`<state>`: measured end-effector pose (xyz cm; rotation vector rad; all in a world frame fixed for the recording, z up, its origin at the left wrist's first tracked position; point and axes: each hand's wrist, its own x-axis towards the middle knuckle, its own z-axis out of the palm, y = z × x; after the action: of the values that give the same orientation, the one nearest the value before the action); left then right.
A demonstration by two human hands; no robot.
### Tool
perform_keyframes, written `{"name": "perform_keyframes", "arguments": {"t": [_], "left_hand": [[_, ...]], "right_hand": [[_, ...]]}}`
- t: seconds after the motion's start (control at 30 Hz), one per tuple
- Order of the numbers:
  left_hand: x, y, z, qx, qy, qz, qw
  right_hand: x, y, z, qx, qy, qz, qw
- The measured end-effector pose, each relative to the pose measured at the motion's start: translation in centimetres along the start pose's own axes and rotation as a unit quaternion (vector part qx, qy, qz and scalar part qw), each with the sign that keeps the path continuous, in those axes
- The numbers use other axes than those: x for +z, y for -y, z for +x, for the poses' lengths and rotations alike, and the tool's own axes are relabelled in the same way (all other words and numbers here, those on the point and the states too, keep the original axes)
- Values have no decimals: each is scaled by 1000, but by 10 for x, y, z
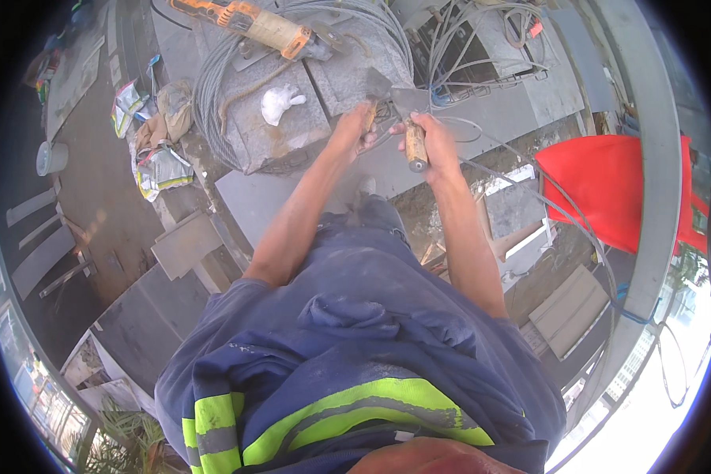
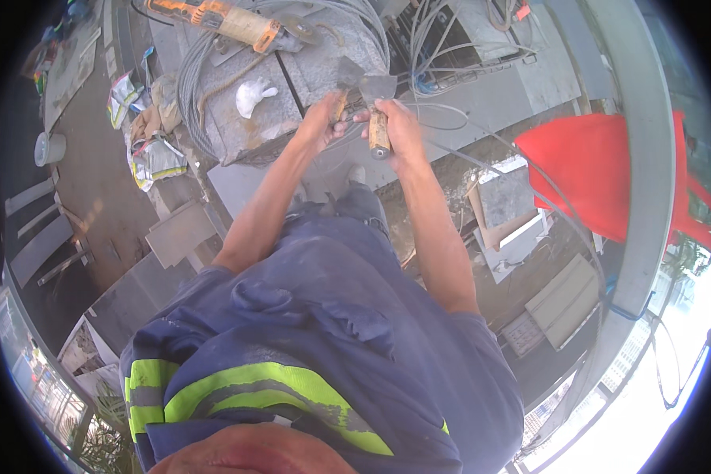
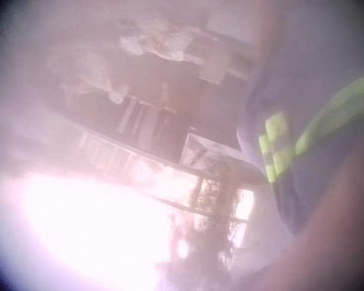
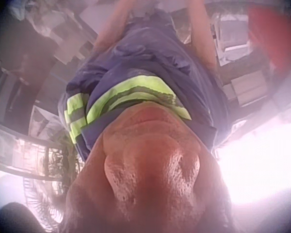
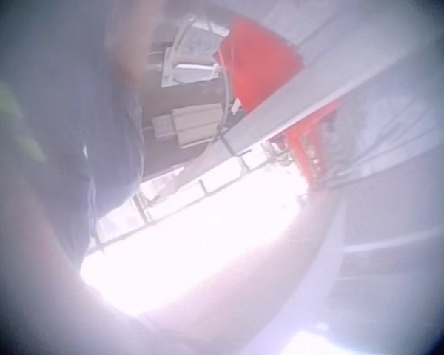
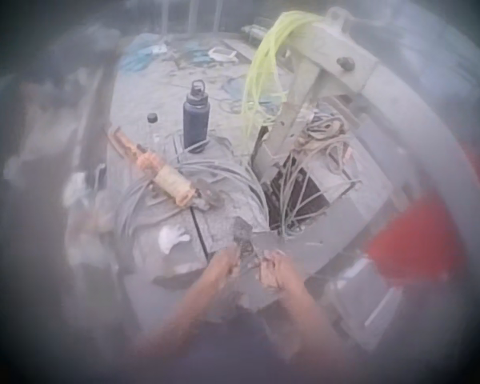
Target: The person measures and marks a large stone tile using a metal square and pencil, then uses an angle grinder to cut along the marked line. The person handles the tile and tools directly with both hands.
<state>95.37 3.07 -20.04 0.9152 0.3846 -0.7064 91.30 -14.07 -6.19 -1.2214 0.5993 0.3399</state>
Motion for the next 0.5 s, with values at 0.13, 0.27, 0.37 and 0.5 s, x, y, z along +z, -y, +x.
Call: {"name": "perform_keyframes", "arguments": {"t": [0.13, 0.27, 0.37, 0.5], "left_hand": [[3, 42, 29, 147, -70, 105, 981], [14, 78, 35, 331, -212, 309, 866], [52, 67, 5, 330, -264, 279, 862], [57, 53, 6, 191, -264, 240, 914]], "right_hand": [[22, -7, 36, 101, 39, 55, 993], [25, -20, 71, 161, 25, 81, 983], [26, -21, 102, 174, -7, 67, 983], [74, 34, 85, 41, -3, 79, 996]]}}
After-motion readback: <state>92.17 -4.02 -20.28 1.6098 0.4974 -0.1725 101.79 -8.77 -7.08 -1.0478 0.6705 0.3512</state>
